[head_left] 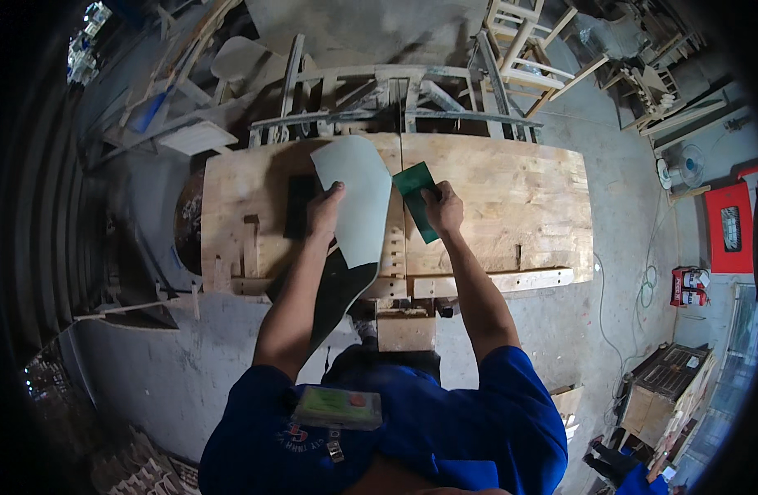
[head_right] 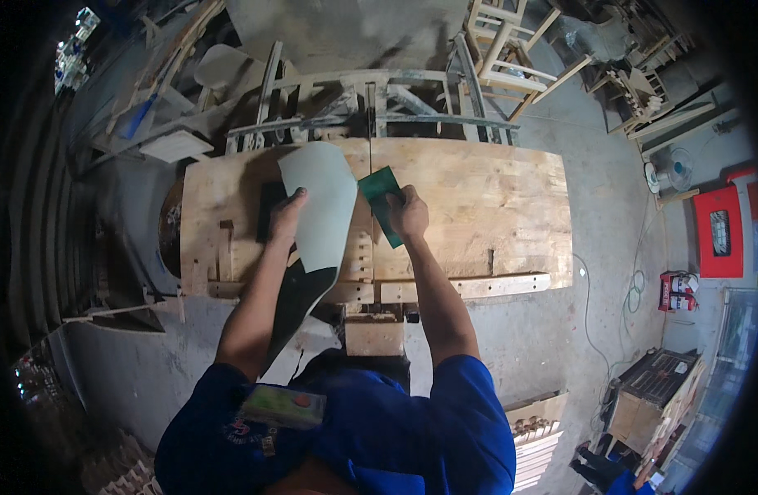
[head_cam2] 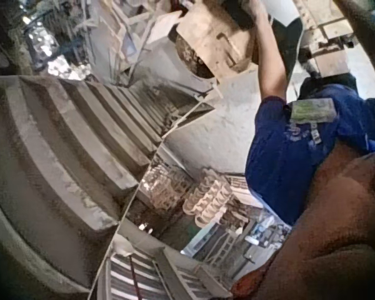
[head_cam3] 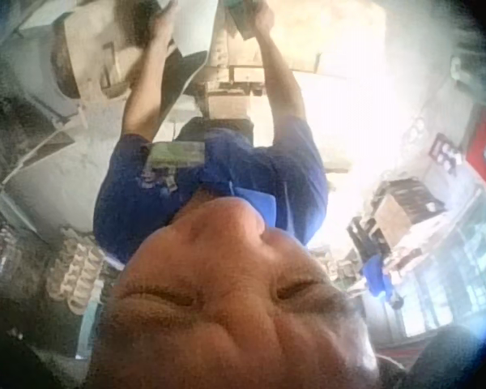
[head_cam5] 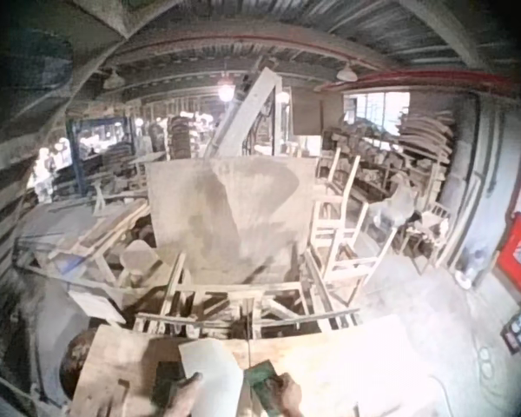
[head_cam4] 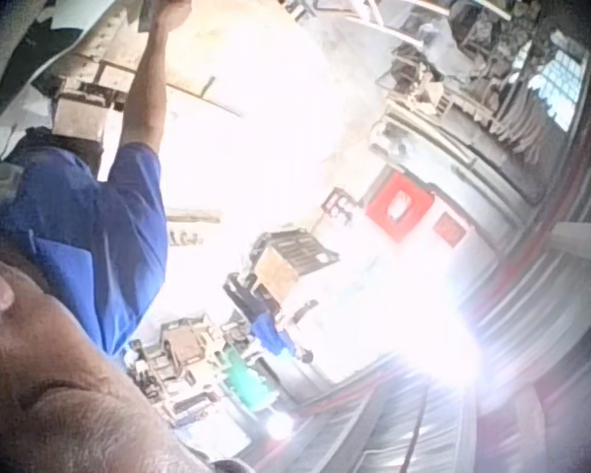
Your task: The person picks up a green sheet, walks to a table saw, and cuts the sheet into smaller pieces. The person then places the cut pieces on the table.
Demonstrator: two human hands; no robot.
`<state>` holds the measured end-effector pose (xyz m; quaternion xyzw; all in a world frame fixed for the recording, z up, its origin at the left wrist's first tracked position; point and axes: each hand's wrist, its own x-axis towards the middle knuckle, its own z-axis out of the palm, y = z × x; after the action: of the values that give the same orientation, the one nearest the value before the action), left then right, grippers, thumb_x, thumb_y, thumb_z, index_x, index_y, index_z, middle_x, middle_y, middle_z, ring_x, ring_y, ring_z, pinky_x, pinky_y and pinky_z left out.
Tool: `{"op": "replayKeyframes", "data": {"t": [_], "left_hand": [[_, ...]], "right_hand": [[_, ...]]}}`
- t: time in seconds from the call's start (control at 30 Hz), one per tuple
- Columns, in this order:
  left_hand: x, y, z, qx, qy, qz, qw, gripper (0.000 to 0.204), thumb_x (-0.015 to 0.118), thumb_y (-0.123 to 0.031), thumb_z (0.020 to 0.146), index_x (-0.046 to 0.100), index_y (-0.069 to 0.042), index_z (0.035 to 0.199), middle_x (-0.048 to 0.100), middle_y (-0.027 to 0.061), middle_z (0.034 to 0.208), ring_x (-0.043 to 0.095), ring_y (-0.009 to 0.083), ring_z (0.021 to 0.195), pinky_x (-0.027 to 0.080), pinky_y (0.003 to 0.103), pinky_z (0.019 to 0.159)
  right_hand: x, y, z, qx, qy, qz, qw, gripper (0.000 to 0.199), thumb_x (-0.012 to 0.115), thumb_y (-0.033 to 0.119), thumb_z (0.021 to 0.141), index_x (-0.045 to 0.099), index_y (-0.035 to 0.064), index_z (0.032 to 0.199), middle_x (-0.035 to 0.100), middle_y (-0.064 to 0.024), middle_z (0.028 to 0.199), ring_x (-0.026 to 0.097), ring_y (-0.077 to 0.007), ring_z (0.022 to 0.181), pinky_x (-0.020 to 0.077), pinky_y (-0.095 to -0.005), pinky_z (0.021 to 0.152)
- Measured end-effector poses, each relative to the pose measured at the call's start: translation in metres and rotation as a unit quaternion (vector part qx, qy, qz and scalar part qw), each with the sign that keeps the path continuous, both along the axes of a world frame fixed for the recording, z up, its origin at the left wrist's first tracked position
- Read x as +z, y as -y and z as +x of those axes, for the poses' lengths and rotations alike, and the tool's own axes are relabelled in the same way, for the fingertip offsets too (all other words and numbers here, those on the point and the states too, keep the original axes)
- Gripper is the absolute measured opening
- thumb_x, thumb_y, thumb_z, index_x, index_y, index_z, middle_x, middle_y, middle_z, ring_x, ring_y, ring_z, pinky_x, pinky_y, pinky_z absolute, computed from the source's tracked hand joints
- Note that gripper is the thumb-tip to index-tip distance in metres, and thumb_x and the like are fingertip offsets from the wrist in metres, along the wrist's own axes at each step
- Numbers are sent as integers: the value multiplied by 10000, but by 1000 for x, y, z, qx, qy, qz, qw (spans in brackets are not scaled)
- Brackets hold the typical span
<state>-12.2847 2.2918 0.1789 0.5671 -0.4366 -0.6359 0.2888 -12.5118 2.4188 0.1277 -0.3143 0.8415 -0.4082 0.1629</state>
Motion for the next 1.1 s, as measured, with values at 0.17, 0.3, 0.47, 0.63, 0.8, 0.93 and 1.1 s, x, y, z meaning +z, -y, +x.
{"op": "replayKeyframes", "data": {"t": [0.17,0.3,0.47,0.63,0.8,0.93,1.1], "left_hand": [[-11,31,-28,-48,-23,-53,997,438,756,-333,998,724,27,1246,747,57,1107,664,139,984,531,312,898],[-23,45,-46,-80,-3,-46,996,521,769,-415,973,730,25,1248,750,71,1136,664,140,1034,523,305,925],[-19,68,-16,-57,29,-84,994,507,753,-429,978,742,20,1214,752,67,1113,660,139,1006,525,307,893],[18,32,-49,-78,74,-166,980,388,691,-348,1022,763,21,1118,785,113,958,721,194,823,563,353,772],[19,9,-22,-56,241,-253,935,383,653,-319,1031,741,43,1119,761,263,934,777,356,871,576,426,793],[-37,14,-41,3,186,-158,970,439,661,-356,1020,728,53,1165,773,236,1039,754,293,1008,553,405,915],[-86,35,-41,25,42,-3,999,383,674,-338,1017,755,21,1125,763,110,1061,696,230,1009,528,382,934]], "right_hand": [[-16,33,-35,-37,25,10,999,326,792,364,893,682,65,960,747,-147,870,726,-334,820,548,-442,748],[-35,51,-58,-80,67,33,994,343,803,371,889,697,55,971,753,-143,894,729,-303,843,553,-424,778],[-43,85,-32,-33,138,21,990,339,805,355,901,705,43,987,758,-147,926,728,-296,872,553,-420,805],[-64,82,-25,-44,139,23,989,359,791,356,926,658,27,982,732,-216,938,710,-395,910,533,-471,808],[-61,66,77,-71,172,-44,982,357,785,329,934,621,13,950,690,-228,844,669,-442,811,520,-492,747],[-52,57,40,-81,105,58,989,318,757,331,948,631,40,968,727,-203,880,694,-414,847,534,-501,766],[-35,59,2,-55,17,136,989,315,715,409,946,644,122,1051,763,-186,942,733,-423,934,554,-539,784]]}}
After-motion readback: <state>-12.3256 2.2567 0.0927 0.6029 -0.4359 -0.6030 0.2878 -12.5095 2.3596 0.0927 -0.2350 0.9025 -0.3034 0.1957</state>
